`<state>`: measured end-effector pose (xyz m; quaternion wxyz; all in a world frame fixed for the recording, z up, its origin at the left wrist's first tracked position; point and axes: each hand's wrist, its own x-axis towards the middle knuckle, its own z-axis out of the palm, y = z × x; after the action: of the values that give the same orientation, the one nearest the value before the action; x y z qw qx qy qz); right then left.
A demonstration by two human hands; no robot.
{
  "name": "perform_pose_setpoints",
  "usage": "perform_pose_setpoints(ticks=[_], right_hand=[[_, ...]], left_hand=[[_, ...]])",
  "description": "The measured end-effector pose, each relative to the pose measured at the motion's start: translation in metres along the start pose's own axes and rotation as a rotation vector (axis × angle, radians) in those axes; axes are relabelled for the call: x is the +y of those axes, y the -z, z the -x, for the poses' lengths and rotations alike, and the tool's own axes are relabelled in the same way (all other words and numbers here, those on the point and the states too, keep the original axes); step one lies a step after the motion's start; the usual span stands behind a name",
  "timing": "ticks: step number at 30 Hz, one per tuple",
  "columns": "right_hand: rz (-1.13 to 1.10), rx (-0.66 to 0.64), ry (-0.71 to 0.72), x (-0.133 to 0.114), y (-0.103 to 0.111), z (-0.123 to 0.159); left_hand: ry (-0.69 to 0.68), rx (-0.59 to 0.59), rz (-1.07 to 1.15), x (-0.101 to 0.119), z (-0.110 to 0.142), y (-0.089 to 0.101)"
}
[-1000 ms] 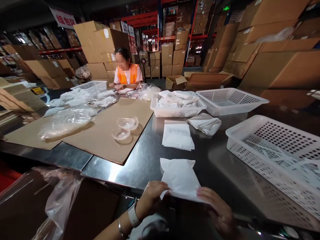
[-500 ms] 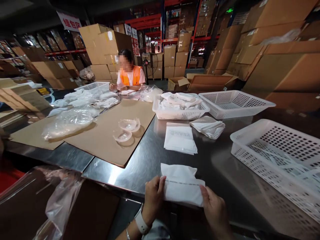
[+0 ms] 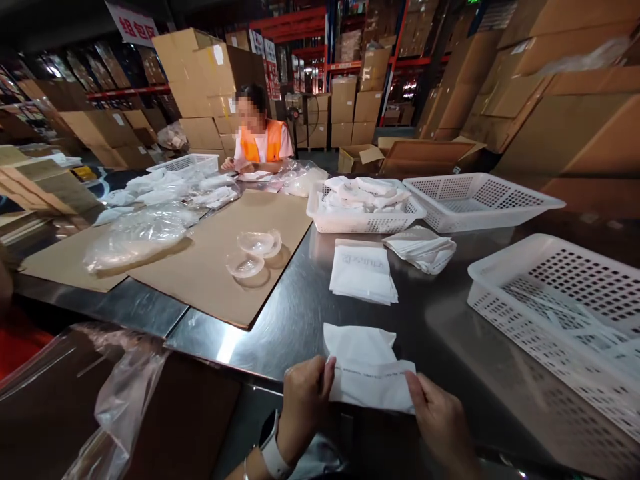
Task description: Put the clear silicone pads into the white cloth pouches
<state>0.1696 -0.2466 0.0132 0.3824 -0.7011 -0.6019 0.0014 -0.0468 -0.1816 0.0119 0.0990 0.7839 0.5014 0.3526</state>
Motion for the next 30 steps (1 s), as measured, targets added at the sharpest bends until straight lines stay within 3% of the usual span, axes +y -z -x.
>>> perform_pose_setpoints(ticks=[6, 14, 20, 23, 25, 26, 28, 29, 30], right_hand=[[0.009, -0.006, -0.004, -0.003, 0.0, 0.007], [0.121, -0.014, 0.021, 0.004, -0.005, 0.014], [0.388, -0.034, 0.065, 0.006, -0.006, 0.018], [0.529, -0.053, 0.097, 0.006, -0.003, 0.018], [0.614, -0.013, 0.132, 0.005, 0.001, 0.016], [0.657, 0.029, 0.141, 0.003, 0.003, 0.015], [0.729, 0.16, 0.156, 0.0, 0.005, 0.009], [0.735, 0.214, 0.202, -0.001, 0.004, 0.005], [0.709, 0.237, 0.294, -0.002, 0.002, 0.0]], left_hand=[[0.027, -0.069, -0.091, -0.002, 0.007, 0.001], [0.175, -0.251, -0.169, -0.001, 0.001, -0.002], [0.299, -0.423, -0.223, 0.009, -0.011, 0.003], [0.313, -0.394, -0.389, 0.008, -0.012, 0.004], [0.195, -0.227, -0.451, 0.006, -0.011, 0.007], [0.062, -0.099, -0.424, 0.005, -0.012, 0.009], [-0.307, 0.144, -0.273, 0.006, -0.016, 0.014], [-0.518, 0.195, -0.186, 0.007, -0.019, 0.015], [-0.721, 0.172, -0.126, 0.009, -0.024, 0.016]])
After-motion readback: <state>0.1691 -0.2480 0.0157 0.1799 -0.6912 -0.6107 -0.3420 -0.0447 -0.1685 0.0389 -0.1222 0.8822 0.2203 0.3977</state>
